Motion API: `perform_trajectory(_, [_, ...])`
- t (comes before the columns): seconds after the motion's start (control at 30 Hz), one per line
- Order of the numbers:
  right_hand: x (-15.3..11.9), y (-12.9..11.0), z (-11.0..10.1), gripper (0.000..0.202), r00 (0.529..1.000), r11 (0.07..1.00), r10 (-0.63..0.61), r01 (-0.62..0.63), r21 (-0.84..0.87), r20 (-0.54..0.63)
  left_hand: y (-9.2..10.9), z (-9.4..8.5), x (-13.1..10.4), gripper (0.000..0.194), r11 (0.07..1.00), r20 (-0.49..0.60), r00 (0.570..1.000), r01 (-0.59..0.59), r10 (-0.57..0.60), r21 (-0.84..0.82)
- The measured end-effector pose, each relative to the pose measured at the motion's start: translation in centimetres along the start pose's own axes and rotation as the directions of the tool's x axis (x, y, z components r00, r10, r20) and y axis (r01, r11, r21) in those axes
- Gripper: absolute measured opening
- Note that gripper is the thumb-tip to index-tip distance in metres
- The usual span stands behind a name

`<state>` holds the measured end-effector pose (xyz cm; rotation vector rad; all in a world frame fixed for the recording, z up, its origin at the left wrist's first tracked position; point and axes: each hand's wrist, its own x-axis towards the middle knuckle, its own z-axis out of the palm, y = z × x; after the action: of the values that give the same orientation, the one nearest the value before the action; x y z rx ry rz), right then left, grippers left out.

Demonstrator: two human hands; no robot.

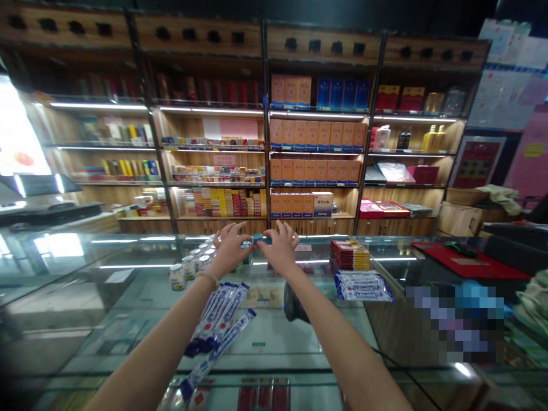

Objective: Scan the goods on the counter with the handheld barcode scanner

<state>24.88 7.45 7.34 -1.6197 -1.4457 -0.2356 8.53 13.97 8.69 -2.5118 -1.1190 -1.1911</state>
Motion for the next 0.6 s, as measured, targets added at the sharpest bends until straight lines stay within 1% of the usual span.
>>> perform_trajectory(0.1, [0.4,-0.6,-0.2,0.03,0.995,0.994,-0.091,0.092,-0.051,0.034,-1.2,-0.7,-0.2,0.013,1.0,0.002,1.0,-0.01,0.01,0.01])
perform_trajectory(0.2, [0.9,-1.0,-0.1,0.024,0.986,0.984,-0.146,0.154,-0.094,0.079,-2.0,-1.0,-0.4,0.015,0.999,0.024,0.999,-0.026,0.026,0.022])
perform_trajectory(0.4, [1.1,-1.3,0.7,0.017,0.969,0.961,-0.212,0.231,-0.154,0.129,-2.7,-1.1,-1.1,0.016,0.997,0.096,0.995,-0.01,0.002,0.074])
perform_trajectory(0.5, [1.1,-1.5,1.1,0.019,0.964,0.954,-0.226,0.248,-0.169,0.143,-2.8,-1.1,-1.2,0.018,0.995,0.136,0.99,0.012,-0.025,0.096])
perform_trajectory(0.6, [1.6,-1.8,1.4,0.023,0.965,0.955,-0.217,0.241,-0.173,0.144,-2.9,-1.2,-0.8,0.017,0.995,0.154,0.988,0.012,-0.028,0.103])
